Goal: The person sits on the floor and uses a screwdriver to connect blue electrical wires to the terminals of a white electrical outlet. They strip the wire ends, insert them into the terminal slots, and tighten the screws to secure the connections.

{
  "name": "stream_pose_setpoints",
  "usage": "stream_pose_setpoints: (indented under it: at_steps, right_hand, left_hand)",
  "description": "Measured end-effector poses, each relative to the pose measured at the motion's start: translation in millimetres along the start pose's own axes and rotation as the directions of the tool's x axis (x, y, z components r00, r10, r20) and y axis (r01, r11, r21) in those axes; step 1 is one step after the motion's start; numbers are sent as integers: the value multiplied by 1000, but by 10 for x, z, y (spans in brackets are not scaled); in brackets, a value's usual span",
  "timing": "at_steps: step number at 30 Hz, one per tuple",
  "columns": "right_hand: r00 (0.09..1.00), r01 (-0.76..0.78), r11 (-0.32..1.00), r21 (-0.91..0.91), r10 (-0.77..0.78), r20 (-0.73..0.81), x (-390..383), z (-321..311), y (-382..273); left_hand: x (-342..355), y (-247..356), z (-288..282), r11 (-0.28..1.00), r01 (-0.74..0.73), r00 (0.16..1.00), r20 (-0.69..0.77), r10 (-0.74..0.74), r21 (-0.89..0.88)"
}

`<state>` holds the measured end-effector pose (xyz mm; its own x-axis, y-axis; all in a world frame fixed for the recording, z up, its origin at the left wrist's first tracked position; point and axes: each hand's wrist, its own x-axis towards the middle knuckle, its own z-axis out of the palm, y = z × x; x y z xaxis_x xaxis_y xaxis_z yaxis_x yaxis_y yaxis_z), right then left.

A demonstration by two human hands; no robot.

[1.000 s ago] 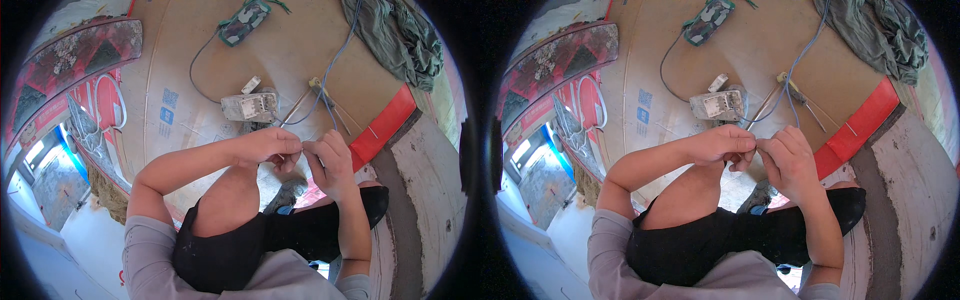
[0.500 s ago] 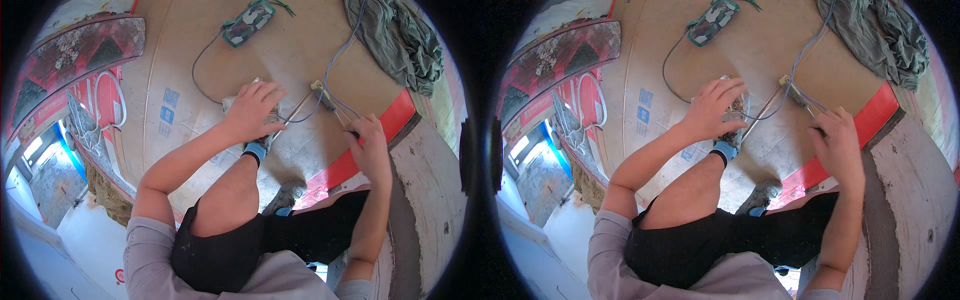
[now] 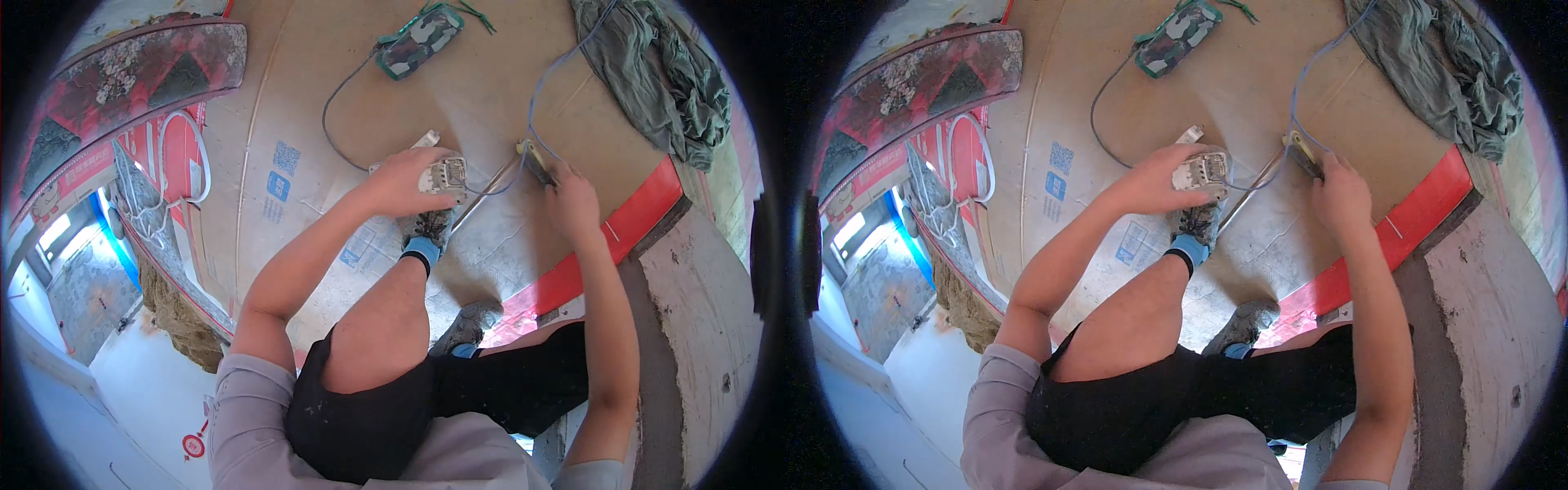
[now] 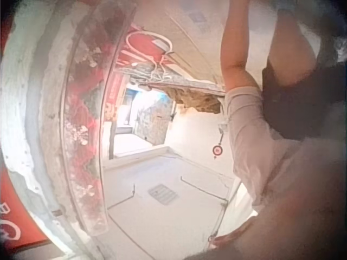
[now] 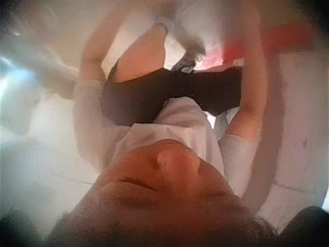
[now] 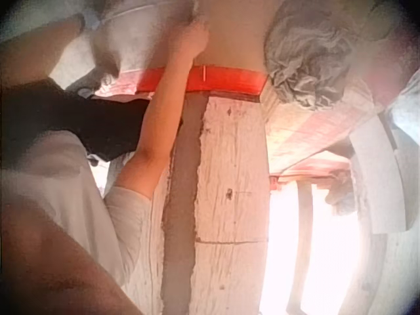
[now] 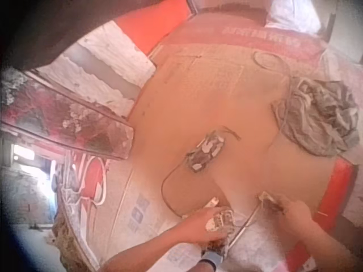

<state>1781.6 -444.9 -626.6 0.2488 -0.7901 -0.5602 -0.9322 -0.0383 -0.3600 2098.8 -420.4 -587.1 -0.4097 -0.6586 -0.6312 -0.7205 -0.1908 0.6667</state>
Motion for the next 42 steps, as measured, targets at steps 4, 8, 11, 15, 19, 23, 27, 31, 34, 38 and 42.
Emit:
stream_pose_setpoints:
  at_steps: [4,8,11,15,19,23,27,31,34,38,42]
  right_hand:
    - [962,97,995,-26,-101,-252,99,414,-128]
    - [965,98,995,-34,-103,-239,203,471,-141]
    - [998,69,997,-28,-69,-6,123,344,-208]
    - [941,40,999,-6,-36,337,-273,-182,-387]
    - [938,41,897,440,-186,291,-592,-686,-583]
    - [993,67,648,759,-116,12,-789,-940,-542]
    - [998,-39,601,799,60,4,-911,-1030,-496]
    - [996,-52,740,671,87,-18,-1081,-867,-272]
    - [962,24,367,930,245,-121,-1260,-855,-307]
    - [902,353,-44,935,281,-328,-1443,-930,-202]
    - [815,460,-81,884,434,-385,-1700,-911,-147]
  left_hand:
    - [2,-116,-161,997,20,992,126,-11,-77]
    - [-9,-190,-169,996,-87,982,170,84,15]
    - [-27,-245,-147,990,-100,985,148,84,101]
    - [-38,-230,-175,994,-94,985,148,85,51]
    - [-145,-304,-286,999,14,982,186,-20,31]
    - [-93,-352,-260,995,55,959,274,-76,85]
    - [-147,-372,-202,995,87,961,267,-72,-45]
    - [-160,-399,-192,955,204,945,298,-135,-215]
    - [-220,-341,-204,932,239,953,251,-171,-272]
    - [-347,63,-108,830,49,996,-37,-84,-556]
    - [-415,585,92,760,-153,944,-320,-76,-631]
